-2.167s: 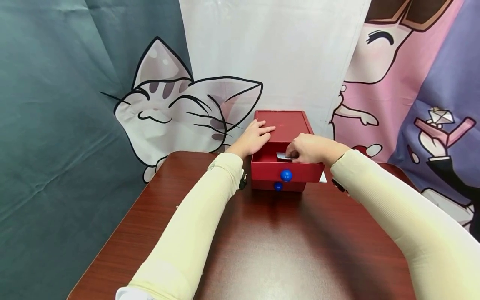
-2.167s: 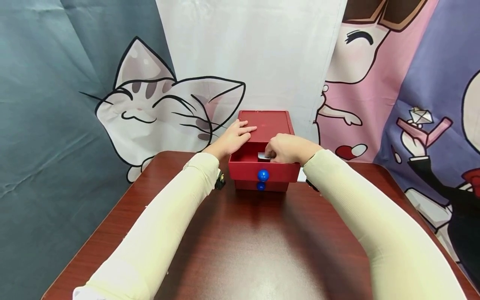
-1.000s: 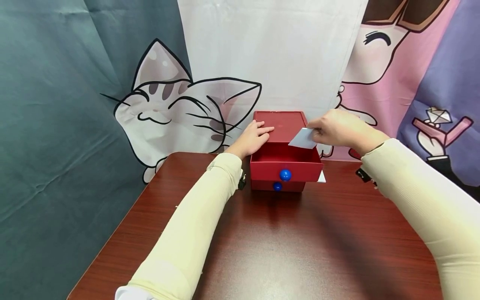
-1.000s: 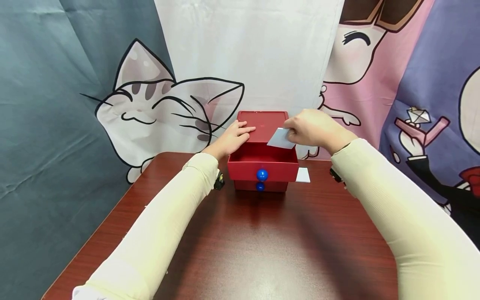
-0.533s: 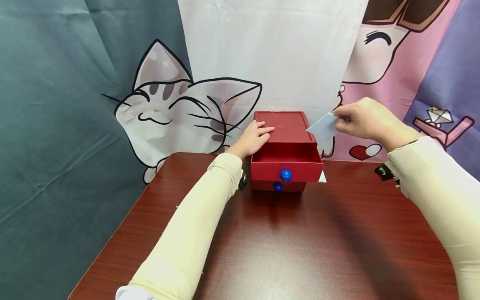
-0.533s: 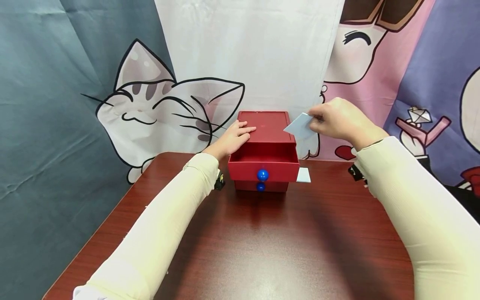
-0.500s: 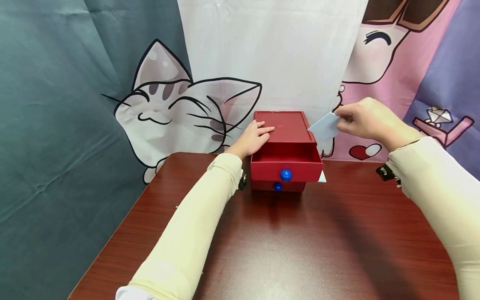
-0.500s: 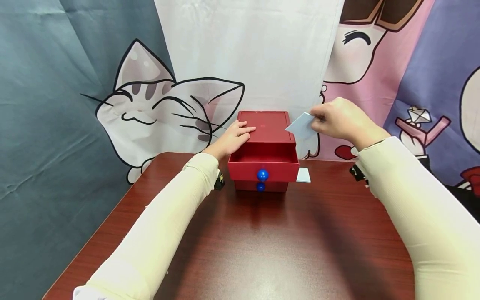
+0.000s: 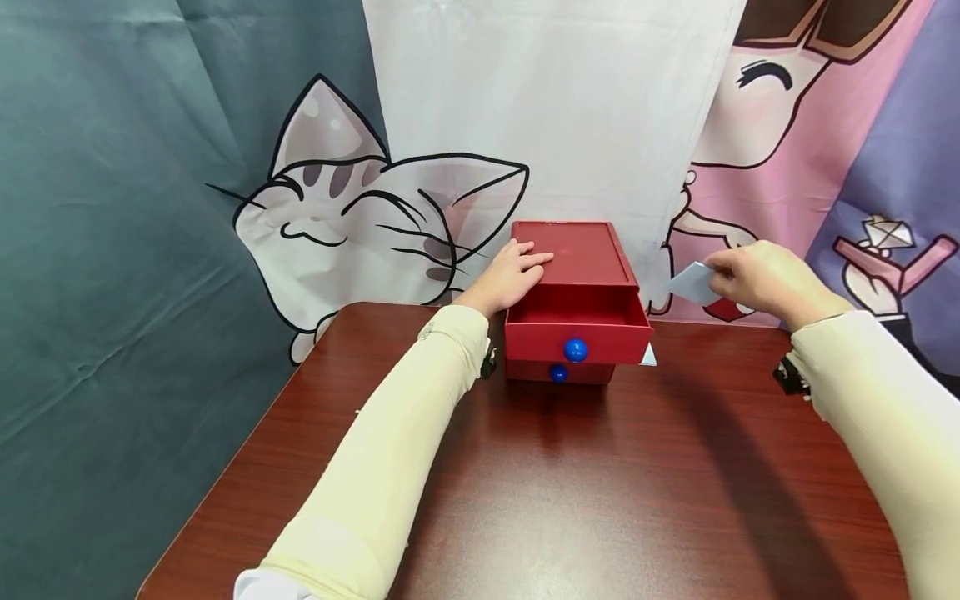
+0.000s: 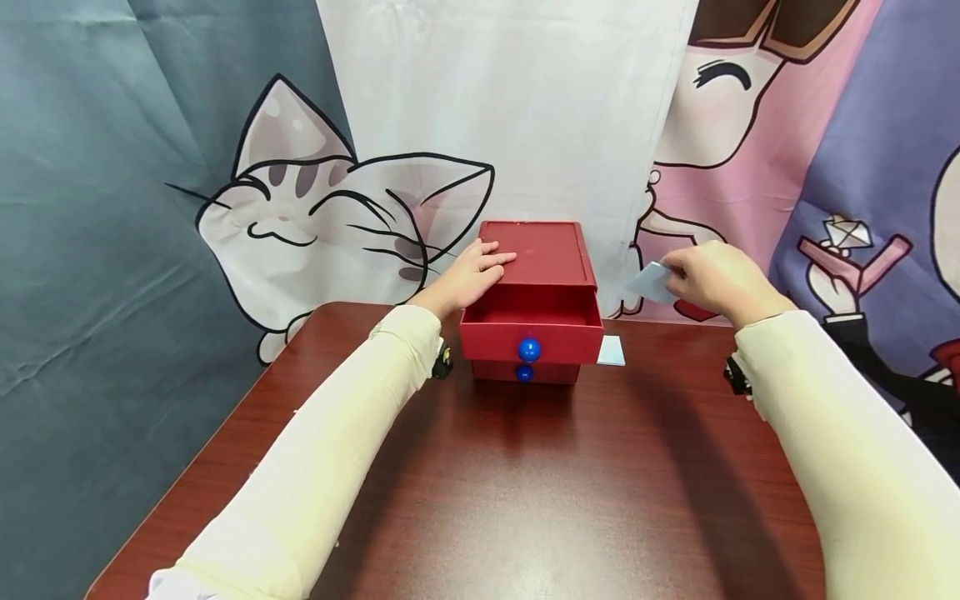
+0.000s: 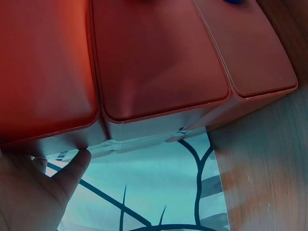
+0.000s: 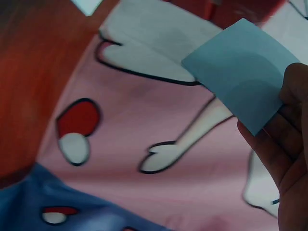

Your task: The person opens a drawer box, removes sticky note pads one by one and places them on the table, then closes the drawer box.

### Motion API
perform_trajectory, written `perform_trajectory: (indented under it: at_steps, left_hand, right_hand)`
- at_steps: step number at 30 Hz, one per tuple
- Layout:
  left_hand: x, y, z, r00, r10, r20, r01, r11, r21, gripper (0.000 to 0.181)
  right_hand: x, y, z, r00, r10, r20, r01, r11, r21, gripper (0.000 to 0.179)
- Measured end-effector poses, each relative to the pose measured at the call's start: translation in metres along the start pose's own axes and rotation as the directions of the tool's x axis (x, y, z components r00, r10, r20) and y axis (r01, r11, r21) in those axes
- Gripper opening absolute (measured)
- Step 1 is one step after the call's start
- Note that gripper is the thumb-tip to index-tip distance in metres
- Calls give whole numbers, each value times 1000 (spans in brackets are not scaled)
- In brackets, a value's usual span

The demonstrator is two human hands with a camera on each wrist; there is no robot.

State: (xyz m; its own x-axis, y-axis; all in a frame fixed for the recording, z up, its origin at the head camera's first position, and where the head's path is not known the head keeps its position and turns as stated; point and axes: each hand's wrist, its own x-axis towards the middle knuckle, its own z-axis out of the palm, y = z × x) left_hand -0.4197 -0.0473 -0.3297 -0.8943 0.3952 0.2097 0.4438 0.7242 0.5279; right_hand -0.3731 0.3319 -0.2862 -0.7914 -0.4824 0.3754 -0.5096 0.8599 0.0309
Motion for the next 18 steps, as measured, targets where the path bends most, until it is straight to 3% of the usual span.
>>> perform_trajectory:
  at_steps: [8, 18]
  left_hand:
    - [0, 0, 0, 1000, -3, -4, 3, 1000, -14, 47]
    - [1, 0, 0, 1000, -4, -2, 4, 1000, -20, 47]
  right_hand:
    - [-17, 18, 38, 991, 20, 132, -15, 999, -41, 19]
    - [-40, 28, 82, 982, 26, 189, -20, 999, -34, 11]
